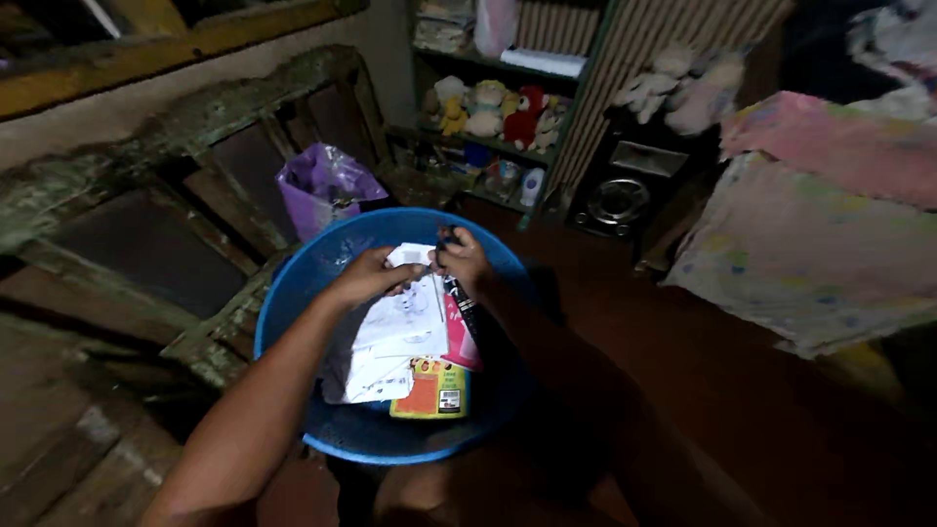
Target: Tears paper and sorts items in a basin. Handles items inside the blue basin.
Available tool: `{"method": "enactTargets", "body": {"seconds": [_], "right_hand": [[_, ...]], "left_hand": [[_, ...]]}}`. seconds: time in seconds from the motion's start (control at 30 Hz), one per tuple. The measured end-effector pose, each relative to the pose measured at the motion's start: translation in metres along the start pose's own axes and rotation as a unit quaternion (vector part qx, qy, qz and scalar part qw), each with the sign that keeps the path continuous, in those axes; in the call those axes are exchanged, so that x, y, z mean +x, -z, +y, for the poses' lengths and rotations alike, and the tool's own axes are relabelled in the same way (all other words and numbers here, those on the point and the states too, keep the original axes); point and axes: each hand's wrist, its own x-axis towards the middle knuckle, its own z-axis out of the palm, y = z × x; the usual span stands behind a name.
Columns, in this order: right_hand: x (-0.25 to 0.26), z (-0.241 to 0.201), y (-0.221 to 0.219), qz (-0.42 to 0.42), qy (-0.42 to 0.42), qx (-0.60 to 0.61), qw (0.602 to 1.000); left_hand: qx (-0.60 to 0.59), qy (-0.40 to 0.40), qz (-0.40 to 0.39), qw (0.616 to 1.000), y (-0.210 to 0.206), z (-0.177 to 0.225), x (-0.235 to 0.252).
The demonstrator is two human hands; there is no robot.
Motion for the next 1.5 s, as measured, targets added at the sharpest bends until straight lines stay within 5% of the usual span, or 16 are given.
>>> {"method": "enactTargets", "body": {"seconds": [0.33,0.6,1.17,1.5], "right_hand": [[-0.005,-0.004,0.000,-0.017,0.024,-0.011,1.000],[-0.006,-0.008,-0.008,0.020,-0.005,-0.063,0.998],[-0.010,-0.019,-0.006,-0.061,-0.007,-0.085,0.995],[-0.008,-0.007,-0.005,-0.124,-0.007,-0.156,0.980]], "left_hand": [[-0.092,-0.060,0.108,0.988,-0.015,-0.003,0.013],[-0.064,-0.035,0.109,0.991,-0.027,-0.010,0.013],[0.015,-0.050,0.114,0.992,-0.007,-0.012,0.012],[-0.051,-0.077,0.231,0.968,0.013,-0.006,0.010]]}}
